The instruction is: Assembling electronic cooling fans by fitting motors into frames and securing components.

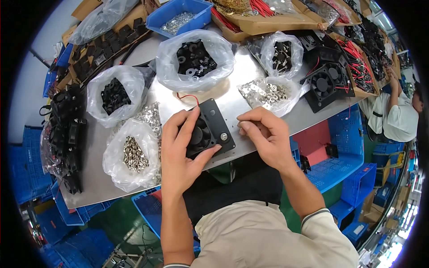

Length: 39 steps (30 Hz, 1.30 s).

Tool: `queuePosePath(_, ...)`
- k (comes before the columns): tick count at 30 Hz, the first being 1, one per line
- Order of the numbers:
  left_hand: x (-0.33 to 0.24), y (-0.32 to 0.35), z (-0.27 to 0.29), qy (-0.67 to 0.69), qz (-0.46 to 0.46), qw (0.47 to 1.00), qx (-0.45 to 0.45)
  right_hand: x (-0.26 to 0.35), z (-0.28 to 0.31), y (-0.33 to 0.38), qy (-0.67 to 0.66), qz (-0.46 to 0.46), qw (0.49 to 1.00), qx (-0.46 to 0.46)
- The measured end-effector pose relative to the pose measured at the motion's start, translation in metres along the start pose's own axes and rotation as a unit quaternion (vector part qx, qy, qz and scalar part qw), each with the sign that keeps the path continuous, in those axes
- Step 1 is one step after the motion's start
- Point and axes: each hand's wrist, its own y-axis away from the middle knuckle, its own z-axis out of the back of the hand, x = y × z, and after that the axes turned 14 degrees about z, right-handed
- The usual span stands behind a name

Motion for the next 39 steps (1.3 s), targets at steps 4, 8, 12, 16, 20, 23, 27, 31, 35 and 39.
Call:
queuePosePath(4,0.0,0.0,0.001,0.0,0.002,1.0,-0.002,0.001,0.002,-0.001,0.035,0.015,0.999,0.029)
queuePosePath(8,-0.003,-0.002,0.001,0.013,-0.008,1.0,-0.008,-0.002,-0.002,0.002,-0.04,0.034,0.998,-0.025)
queuePosePath(12,-0.001,-0.002,0.002,-0.008,-0.01,1.0,-0.004,-0.001,-0.019,0.017,-0.02,0.101,0.974,-0.2)
queuePosePath(16,-0.002,-0.001,0.004,-0.013,-0.023,1.0,-0.007,0.002,-0.017,0.011,-0.048,0.107,0.965,-0.236)
queuePosePath(20,-0.005,-0.005,0.005,-0.001,-0.059,0.998,-0.005,0.043,-0.021,-0.033,0.081,0.202,0.976,-0.02)
queuePosePath(23,0.018,-0.001,-0.005,0.029,-0.088,0.995,-0.023,0.069,-0.073,-0.059,0.121,0.291,0.926,0.21)
queuePosePath(27,0.004,0.001,0.011,0.005,-0.009,1.0,0.003,0.012,-0.173,-0.047,0.375,0.391,0.778,0.318)
queuePosePath(31,0.011,-0.001,0.001,-0.052,-0.073,0.996,-0.023,0.028,-0.18,-0.06,0.382,0.382,0.761,0.36)
queuePosePath(35,0.01,-0.003,-0.002,-0.033,-0.071,0.996,-0.032,0.02,-0.18,-0.063,0.382,0.375,0.768,0.351)
queuePosePath(39,0.005,-0.002,-0.003,0.043,-0.041,0.998,-0.002,0.028,-0.17,-0.064,0.344,0.386,0.792,0.325)
